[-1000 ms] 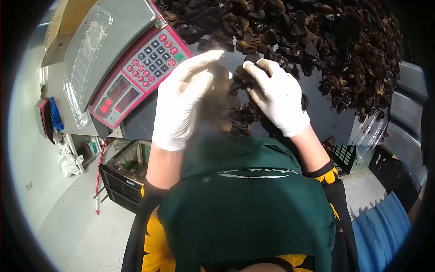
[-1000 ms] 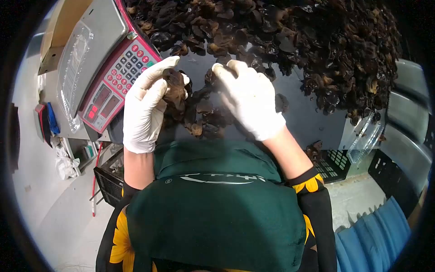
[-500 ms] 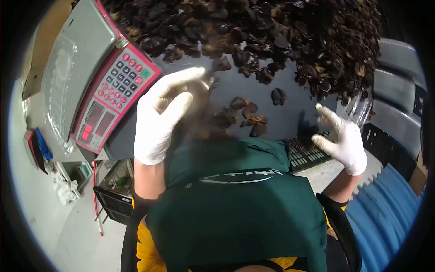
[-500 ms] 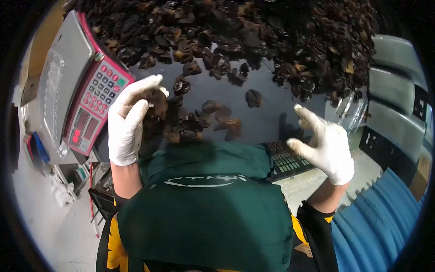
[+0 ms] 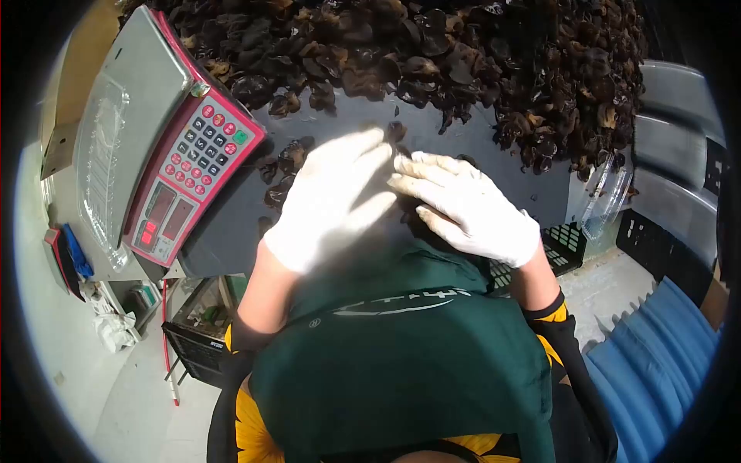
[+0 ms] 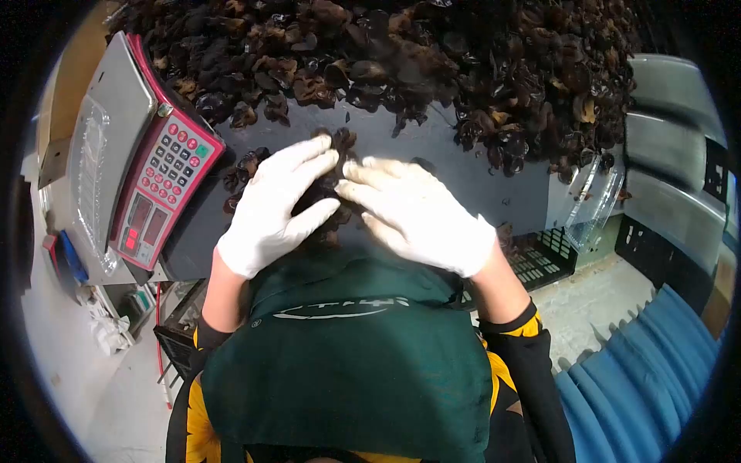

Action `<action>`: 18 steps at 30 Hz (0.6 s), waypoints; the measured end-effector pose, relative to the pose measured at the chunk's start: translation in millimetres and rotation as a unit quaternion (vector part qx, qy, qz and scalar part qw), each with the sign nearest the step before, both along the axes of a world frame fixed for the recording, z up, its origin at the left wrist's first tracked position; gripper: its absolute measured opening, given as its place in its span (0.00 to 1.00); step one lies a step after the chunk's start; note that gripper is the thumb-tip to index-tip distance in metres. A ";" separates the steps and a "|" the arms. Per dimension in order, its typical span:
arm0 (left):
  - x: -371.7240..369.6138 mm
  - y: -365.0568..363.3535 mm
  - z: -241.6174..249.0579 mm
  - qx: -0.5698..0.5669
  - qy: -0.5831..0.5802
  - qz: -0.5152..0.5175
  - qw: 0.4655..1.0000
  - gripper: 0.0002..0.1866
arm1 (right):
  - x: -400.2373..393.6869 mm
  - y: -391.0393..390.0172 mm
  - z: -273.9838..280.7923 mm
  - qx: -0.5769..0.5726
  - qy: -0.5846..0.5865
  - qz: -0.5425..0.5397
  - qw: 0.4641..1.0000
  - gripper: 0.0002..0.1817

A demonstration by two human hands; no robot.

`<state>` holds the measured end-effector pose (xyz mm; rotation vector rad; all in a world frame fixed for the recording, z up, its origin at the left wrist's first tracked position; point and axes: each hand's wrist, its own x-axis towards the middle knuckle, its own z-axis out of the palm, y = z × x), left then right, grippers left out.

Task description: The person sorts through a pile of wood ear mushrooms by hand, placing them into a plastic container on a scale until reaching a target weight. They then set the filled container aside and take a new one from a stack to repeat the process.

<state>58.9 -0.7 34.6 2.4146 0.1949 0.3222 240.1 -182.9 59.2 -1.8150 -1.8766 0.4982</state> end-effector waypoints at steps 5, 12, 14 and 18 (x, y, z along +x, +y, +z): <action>-12.0 12.9 30.4 -0.111 0.044 -0.030 0.992 0.15 | 26.0 -2.4 16.9 0.001 0.228 -0.166 0.959 0.14; 42.6 35.9 0.5 0.025 -0.037 0.127 0.991 0.29 | 67.6 56.5 -20.7 0.139 -0.210 -0.271 0.929 0.37; 49.6 40.9 -18.2 0.074 -0.024 0.121 0.990 0.32 | 55.0 57.7 -38.7 0.081 -0.257 -0.249 0.930 0.39; 34.8 39.2 -26.0 0.098 0.000 0.077 0.992 0.33 | 38.1 26.3 -39.8 0.033 -0.207 -0.239 0.948 0.29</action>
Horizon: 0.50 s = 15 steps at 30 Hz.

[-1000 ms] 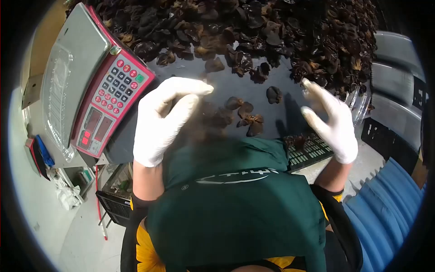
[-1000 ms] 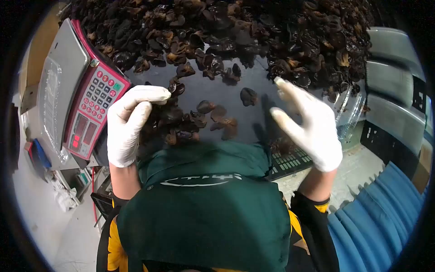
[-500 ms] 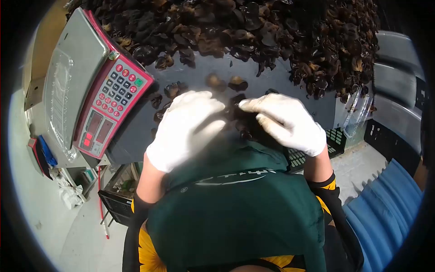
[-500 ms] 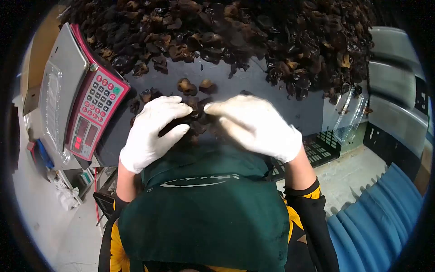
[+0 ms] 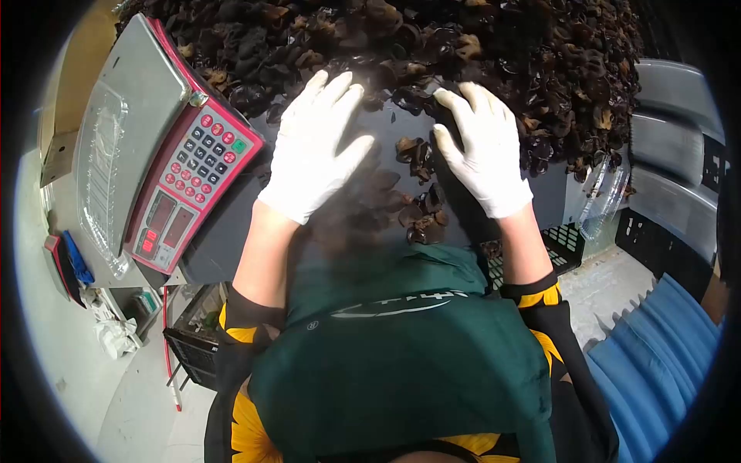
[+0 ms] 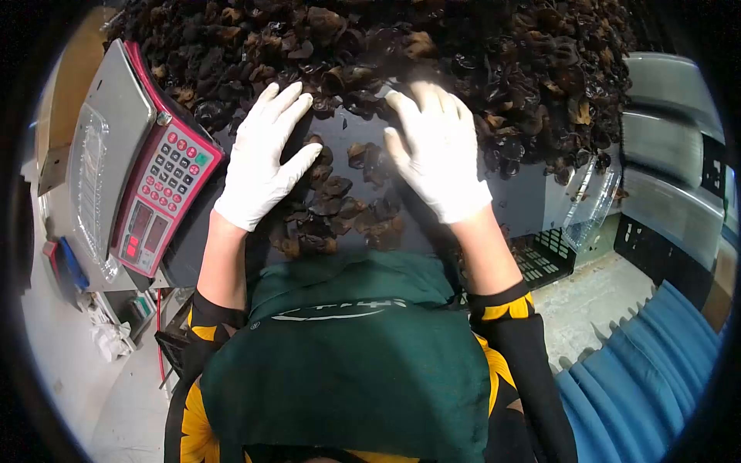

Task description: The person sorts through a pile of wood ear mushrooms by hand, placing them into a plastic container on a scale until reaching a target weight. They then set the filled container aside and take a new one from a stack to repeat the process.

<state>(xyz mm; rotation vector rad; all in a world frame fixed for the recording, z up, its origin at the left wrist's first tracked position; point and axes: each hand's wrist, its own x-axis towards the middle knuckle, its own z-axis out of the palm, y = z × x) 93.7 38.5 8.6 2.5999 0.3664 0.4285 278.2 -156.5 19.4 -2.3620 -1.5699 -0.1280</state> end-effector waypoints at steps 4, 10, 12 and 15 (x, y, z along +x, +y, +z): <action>-9.7 0.0 -4.0 -0.013 0.012 0.003 1.000 0.32 | -1.4 -3.6 6.1 0.106 0.020 -0.014 0.994 0.22; -7.3 -2.4 -0.1 -0.003 0.026 0.012 1.000 0.31 | 2.9 53.8 9.7 0.135 -0.057 0.018 0.989 0.23; -8.2 -3.3 -0.6 -0.010 0.021 0.013 1.000 0.30 | 8.8 66.0 -3.5 0.136 -0.071 0.022 0.988 0.20; -11.2 -3.1 -5.9 -0.017 0.010 0.013 1.000 0.30 | 15.2 59.5 6.2 0.152 -0.066 0.035 0.986 0.17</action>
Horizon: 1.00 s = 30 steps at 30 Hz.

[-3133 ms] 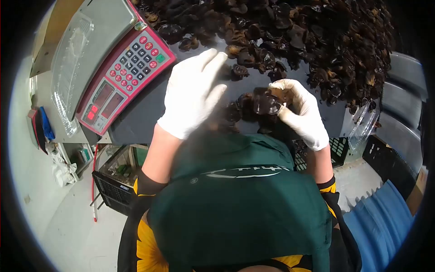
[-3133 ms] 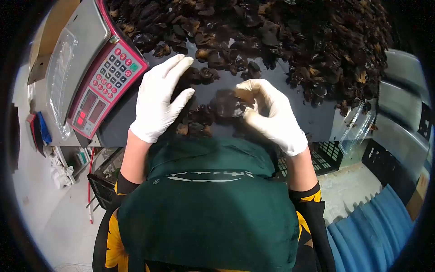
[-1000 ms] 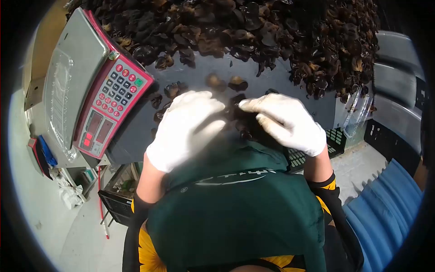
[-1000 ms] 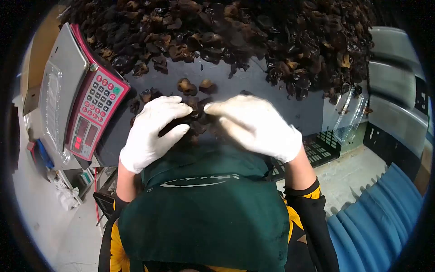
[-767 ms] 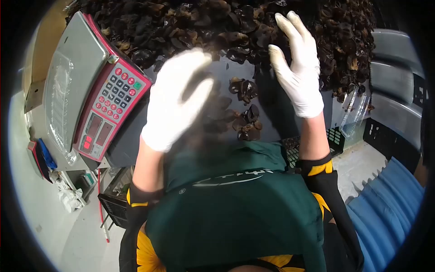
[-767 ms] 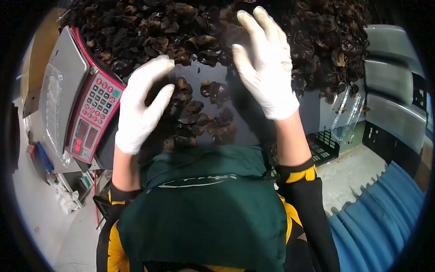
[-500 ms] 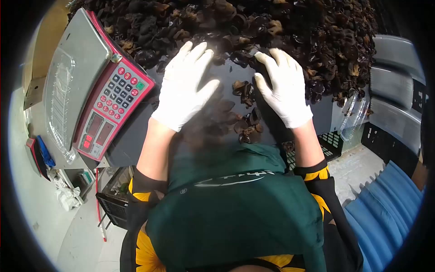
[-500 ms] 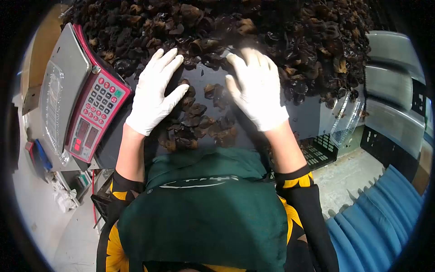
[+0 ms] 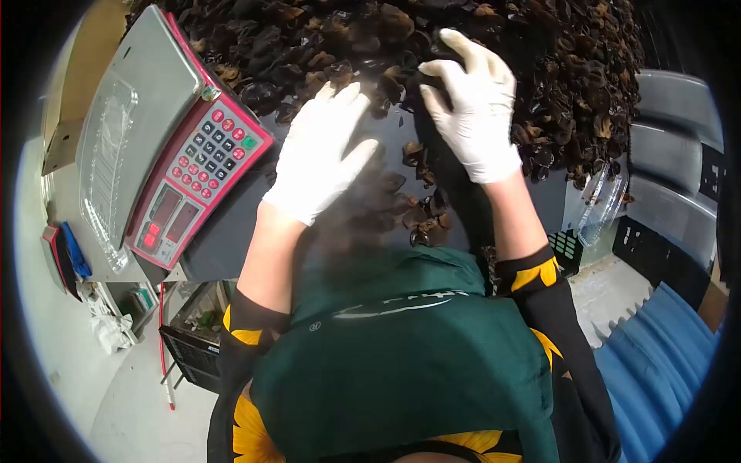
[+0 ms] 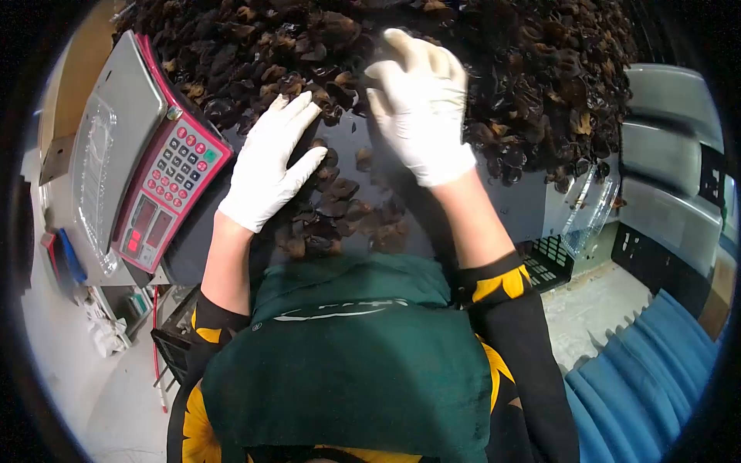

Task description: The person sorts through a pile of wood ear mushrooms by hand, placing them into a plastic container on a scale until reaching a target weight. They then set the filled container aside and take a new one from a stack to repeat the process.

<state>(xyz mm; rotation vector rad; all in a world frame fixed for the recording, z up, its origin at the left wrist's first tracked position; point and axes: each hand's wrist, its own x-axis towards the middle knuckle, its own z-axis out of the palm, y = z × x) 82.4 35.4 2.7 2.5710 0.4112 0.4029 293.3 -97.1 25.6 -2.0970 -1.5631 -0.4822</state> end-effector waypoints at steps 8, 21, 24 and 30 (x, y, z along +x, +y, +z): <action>1.3 2.4 1.2 0.004 -0.005 -0.007 1.000 0.30 | 16.9 -167.1 80.3 -0.339 0.036 -0.081 0.937 0.17; 10.6 -8.1 12.3 0.002 -0.020 0.025 0.999 0.30 | -15.3 -43.2 40.9 -0.200 0.071 0.073 0.975 0.28; -13.6 -16.2 22.8 -0.062 0.019 -0.003 0.998 0.26 | -45.1 -48.7 48.3 -0.235 0.169 0.168 0.942 0.28; -45.4 -11.7 58.5 -0.214 0.032 -0.037 0.976 0.20 | -35.3 -92.3 61.0 -0.231 0.365 0.228 0.873 0.22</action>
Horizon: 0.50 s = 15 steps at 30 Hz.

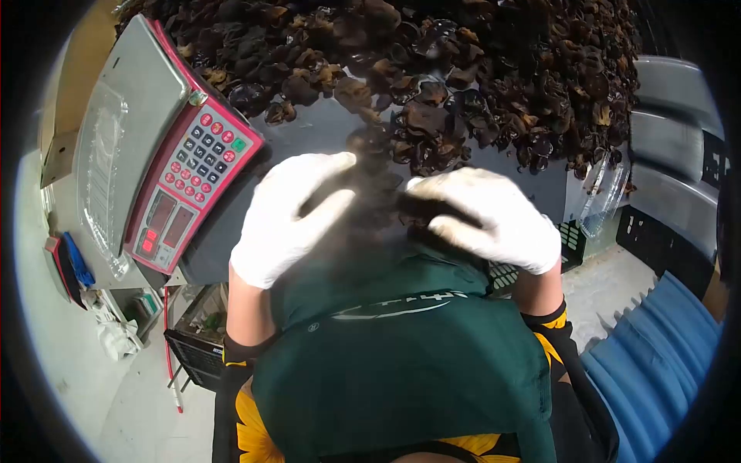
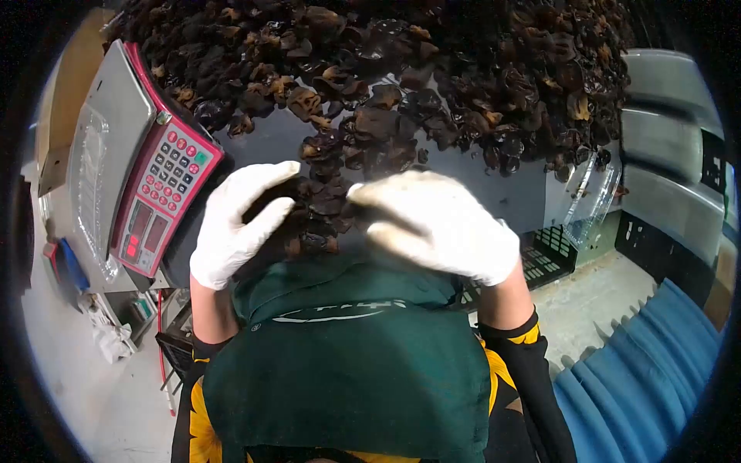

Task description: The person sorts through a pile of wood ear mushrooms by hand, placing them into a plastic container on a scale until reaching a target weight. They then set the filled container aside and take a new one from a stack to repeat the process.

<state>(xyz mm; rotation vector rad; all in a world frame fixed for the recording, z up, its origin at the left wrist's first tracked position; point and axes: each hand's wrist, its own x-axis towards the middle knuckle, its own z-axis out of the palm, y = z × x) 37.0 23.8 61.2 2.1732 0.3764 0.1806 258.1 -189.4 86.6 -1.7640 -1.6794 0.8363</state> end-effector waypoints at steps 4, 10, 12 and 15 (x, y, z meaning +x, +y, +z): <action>17.5 9.1 6.8 0.039 -0.052 0.078 0.995 0.20 | 18.0 -5.6 2.0 0.036 0.011 -0.252 0.967 0.18; 66.2 -3.0 -30.7 0.179 -0.107 -0.031 0.977 0.33 | 17.0 27.8 -51.5 0.050 -0.264 -0.181 0.946 0.33; 56.6 -15.2 -29.5 0.193 -0.035 -0.080 0.977 0.34 | -14.4 26.3 -42.0 -0.007 -0.295 -0.105 0.950 0.37; 24.7 -14.4 -29.1 0.151 -0.029 -0.065 0.986 0.30 | -30.2 9.7 -19.6 -0.029 -0.161 -0.019 0.986 0.35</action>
